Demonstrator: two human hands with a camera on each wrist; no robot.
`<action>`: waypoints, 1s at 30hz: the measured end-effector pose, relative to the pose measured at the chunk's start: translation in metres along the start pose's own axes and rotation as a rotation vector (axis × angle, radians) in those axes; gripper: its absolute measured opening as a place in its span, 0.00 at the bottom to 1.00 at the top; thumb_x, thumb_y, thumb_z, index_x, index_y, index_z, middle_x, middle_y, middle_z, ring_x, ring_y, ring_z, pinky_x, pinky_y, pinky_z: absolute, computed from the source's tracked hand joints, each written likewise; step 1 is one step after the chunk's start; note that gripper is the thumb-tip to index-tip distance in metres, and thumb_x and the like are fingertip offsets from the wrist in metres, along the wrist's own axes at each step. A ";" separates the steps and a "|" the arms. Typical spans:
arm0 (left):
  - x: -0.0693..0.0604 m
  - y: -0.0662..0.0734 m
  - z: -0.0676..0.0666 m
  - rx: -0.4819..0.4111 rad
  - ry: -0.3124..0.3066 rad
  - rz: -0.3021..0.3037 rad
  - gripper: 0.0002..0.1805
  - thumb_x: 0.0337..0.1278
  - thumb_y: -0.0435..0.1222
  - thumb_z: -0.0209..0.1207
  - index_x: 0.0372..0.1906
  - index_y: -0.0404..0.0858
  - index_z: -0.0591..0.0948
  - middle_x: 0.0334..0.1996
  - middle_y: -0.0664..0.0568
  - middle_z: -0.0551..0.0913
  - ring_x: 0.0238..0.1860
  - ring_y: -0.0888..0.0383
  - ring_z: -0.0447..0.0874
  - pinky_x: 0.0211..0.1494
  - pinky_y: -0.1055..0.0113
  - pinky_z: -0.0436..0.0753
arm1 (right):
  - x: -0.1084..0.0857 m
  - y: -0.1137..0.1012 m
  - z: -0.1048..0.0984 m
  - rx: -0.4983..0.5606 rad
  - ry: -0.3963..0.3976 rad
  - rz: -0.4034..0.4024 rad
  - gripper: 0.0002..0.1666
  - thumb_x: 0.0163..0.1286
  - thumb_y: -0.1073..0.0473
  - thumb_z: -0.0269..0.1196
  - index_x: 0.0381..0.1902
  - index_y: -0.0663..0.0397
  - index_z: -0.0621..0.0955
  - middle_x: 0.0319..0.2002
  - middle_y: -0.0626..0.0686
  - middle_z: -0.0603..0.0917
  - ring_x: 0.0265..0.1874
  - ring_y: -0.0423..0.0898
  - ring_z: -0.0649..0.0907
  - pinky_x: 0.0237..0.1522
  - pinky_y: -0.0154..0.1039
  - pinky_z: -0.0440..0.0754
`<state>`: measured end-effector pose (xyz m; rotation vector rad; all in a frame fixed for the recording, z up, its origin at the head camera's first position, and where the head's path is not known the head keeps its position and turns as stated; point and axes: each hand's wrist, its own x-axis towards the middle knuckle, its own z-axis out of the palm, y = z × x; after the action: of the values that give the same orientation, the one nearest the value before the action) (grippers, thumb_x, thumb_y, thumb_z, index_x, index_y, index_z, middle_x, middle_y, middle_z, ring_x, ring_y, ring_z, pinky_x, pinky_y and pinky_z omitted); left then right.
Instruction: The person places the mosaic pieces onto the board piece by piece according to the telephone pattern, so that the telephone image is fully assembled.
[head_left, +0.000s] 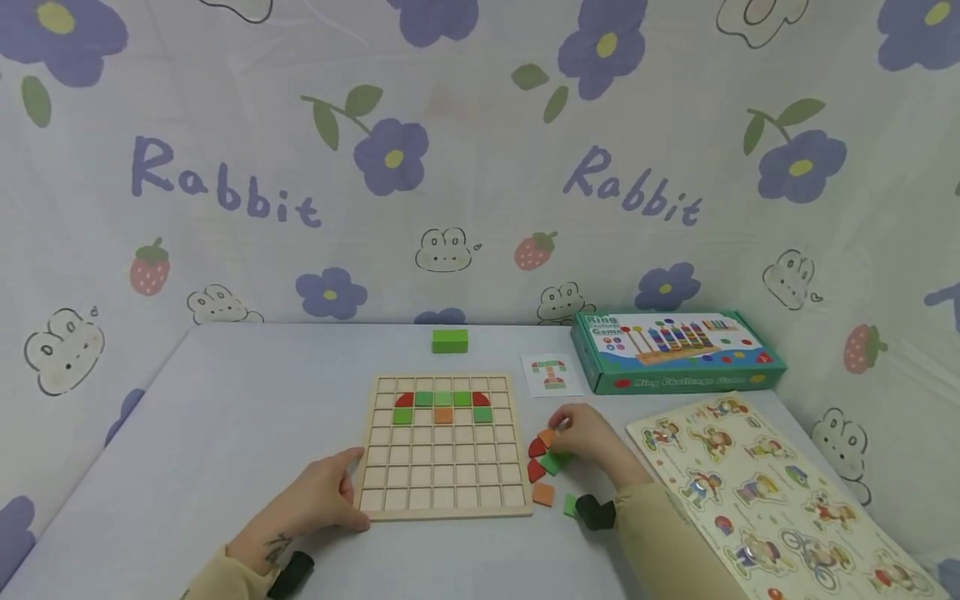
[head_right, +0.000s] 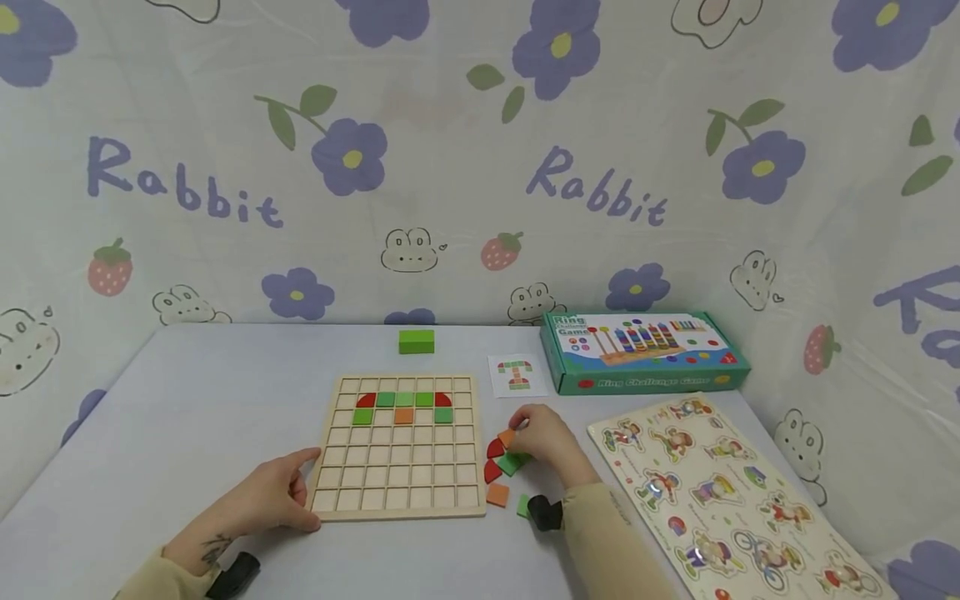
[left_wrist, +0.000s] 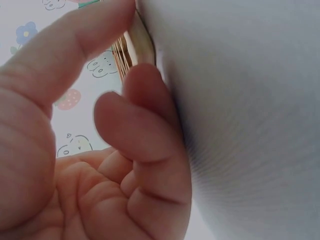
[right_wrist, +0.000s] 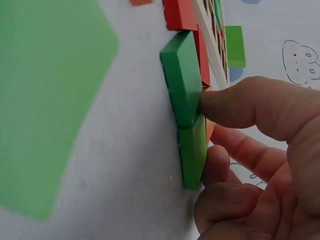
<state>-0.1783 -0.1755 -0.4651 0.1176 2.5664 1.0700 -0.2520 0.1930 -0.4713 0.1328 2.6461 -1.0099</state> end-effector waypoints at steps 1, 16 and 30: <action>0.000 0.000 0.000 -0.001 -0.001 0.001 0.55 0.23 0.31 0.75 0.67 0.31 0.61 0.17 0.51 0.73 0.18 0.60 0.67 0.20 0.68 0.64 | 0.000 -0.001 0.000 -0.005 0.003 -0.001 0.15 0.48 0.64 0.66 0.37 0.55 0.79 0.35 0.54 0.77 0.33 0.48 0.74 0.31 0.38 0.72; 0.000 0.000 0.000 -0.018 -0.004 0.000 0.55 0.22 0.30 0.75 0.67 0.31 0.61 0.17 0.50 0.73 0.17 0.60 0.67 0.20 0.68 0.64 | -0.001 -0.008 0.001 -0.157 0.036 0.033 0.14 0.48 0.58 0.68 0.32 0.52 0.78 0.30 0.51 0.77 0.30 0.48 0.74 0.29 0.38 0.69; 0.001 0.000 0.001 -0.005 0.005 -0.020 0.56 0.21 0.31 0.76 0.67 0.31 0.61 0.17 0.51 0.73 0.18 0.60 0.67 0.20 0.68 0.64 | -0.001 -0.041 -0.004 0.057 0.103 -0.066 0.13 0.54 0.56 0.64 0.35 0.57 0.78 0.33 0.53 0.76 0.33 0.48 0.73 0.31 0.37 0.71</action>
<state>-0.1793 -0.1747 -0.4658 0.0879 2.5635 1.0704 -0.2600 0.1653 -0.4424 0.1140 2.7314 -1.1295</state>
